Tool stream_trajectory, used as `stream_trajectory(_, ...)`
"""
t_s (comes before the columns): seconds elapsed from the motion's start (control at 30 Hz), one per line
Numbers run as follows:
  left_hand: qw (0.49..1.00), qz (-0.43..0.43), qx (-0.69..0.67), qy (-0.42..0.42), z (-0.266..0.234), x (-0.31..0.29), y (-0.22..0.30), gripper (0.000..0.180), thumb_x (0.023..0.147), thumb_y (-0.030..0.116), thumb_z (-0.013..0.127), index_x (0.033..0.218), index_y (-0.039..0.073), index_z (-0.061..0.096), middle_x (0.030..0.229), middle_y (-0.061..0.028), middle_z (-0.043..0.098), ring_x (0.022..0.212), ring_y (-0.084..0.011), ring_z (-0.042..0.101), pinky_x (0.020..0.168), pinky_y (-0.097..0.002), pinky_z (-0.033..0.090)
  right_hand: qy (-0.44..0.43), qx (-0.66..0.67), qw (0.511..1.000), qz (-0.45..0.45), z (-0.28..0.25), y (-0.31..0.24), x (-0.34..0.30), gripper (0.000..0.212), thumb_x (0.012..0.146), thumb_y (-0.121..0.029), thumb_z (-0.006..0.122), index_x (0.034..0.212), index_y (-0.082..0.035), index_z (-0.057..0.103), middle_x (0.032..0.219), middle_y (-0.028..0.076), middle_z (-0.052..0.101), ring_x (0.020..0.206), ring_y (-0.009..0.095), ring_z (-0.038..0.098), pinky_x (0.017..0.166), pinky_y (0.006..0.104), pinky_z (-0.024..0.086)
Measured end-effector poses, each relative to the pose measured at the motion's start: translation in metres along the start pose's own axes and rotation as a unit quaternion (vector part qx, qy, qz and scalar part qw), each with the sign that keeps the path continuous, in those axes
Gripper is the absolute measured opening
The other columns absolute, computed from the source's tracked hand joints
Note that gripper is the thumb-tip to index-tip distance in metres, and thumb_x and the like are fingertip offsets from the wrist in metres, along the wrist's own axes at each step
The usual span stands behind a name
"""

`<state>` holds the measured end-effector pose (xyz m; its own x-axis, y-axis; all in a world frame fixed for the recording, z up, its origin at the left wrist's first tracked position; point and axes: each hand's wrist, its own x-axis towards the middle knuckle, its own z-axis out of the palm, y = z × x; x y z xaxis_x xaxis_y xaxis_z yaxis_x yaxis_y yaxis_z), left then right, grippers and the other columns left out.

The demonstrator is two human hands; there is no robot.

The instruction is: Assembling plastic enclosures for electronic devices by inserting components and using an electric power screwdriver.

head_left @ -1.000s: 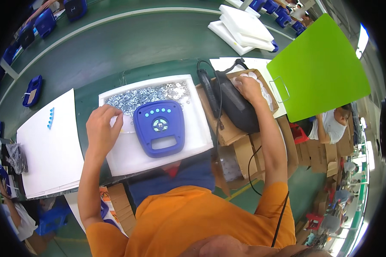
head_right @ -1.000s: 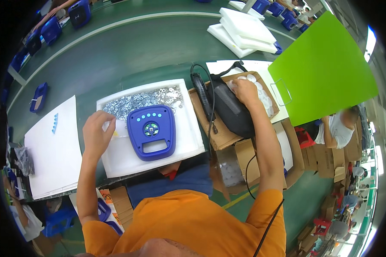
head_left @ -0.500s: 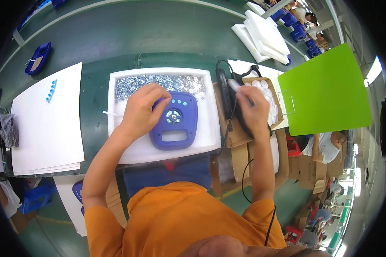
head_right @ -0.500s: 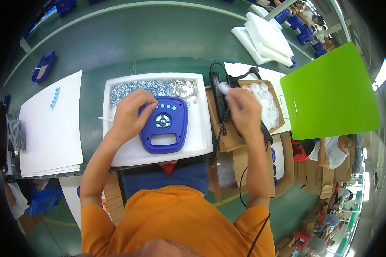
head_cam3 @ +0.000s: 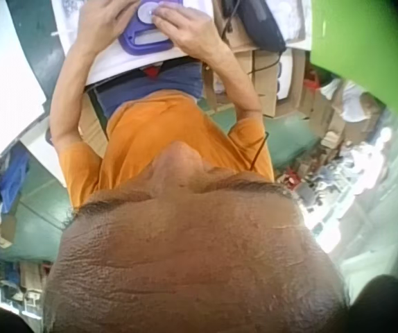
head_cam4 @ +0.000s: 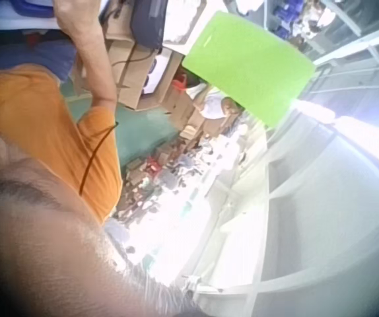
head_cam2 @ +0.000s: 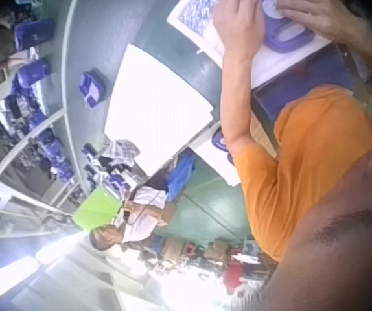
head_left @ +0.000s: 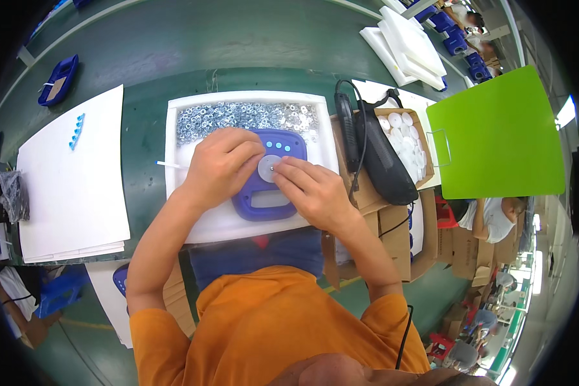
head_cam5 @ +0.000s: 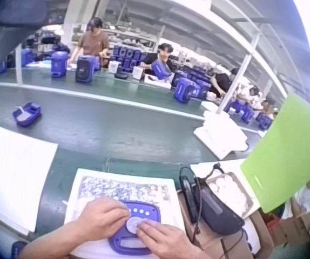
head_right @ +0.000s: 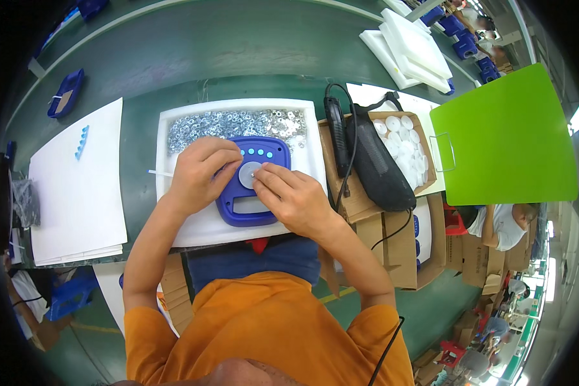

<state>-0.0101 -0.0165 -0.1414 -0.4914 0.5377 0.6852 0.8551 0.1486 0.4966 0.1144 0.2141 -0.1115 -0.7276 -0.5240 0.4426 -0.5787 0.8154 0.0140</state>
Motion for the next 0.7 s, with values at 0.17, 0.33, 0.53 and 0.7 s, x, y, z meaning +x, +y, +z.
stream_trajectory(0.17, 1.000, 0.009, 0.009, 0.003, 0.001, -0.001, 0.001, 0.015, 0.091, 0.004, 0.087, 0.103, 0.006, 0.079, 0.107, -0.0080, 0.080, 0.098, -0.0308, 0.078, 0.086, -0.0429, 0.062, 0.047, 0.065, 0.995, 0.054, -0.004, 0.005, 0.003, 0.029, 0.085, 0.002, 0.078, 0.113, -0.004, 0.081, 0.121, 0.010, 0.082, 0.115, 0.033, 0.080, 0.090, 0.0421, 0.066)
stream_trajectory(0.33, 1.000, 0.011, 0.016, 0.008, 0.001, -0.001, 0.000, 0.011, 0.093, 0.007, 0.085, 0.101, 0.008, 0.078, 0.107, -0.0055, 0.079, 0.097, -0.0288, 0.077, 0.086, -0.0421, 0.061, 0.089, 0.047, 0.970, 0.223, -0.005, 0.046, -0.013, 0.018, 0.093, 0.002, 0.079, 0.110, -0.005, 0.081, 0.106, 0.012, 0.076, 0.102, 0.036, 0.073, 0.089, 0.0459, 0.060)
stream_trajectory(0.53, 1.000, -0.004, 0.010, -0.003, 0.001, -0.004, -0.002, 0.015, 0.092, 0.002, 0.087, 0.105, 0.004, 0.079, 0.109, -0.0102, 0.081, 0.099, -0.0328, 0.078, 0.086, -0.0435, 0.062, -0.011, 0.000, 0.972, 0.235, 0.018, 0.079, -0.019, 0.009, 0.094, -0.010, 0.085, 0.102, -0.009, 0.082, 0.099, 0.010, 0.064, 0.100, 0.033, 0.066, 0.087, 0.0467, 0.058)
stream_trajectory(0.7, 1.000, -0.010, 0.002, 0.001, 0.002, -0.003, -0.007, 0.014, 0.093, 0.002, 0.086, 0.104, 0.003, 0.079, 0.108, -0.0107, 0.081, 0.099, -0.0326, 0.078, 0.086, -0.0431, 0.062, -0.037, -0.034, 0.977, 0.205, 0.025, 0.085, -0.014, 0.006, 0.093, -0.011, 0.086, 0.095, -0.006, 0.083, 0.101, 0.010, 0.068, 0.104, 0.033, 0.068, 0.090, 0.0458, 0.059)
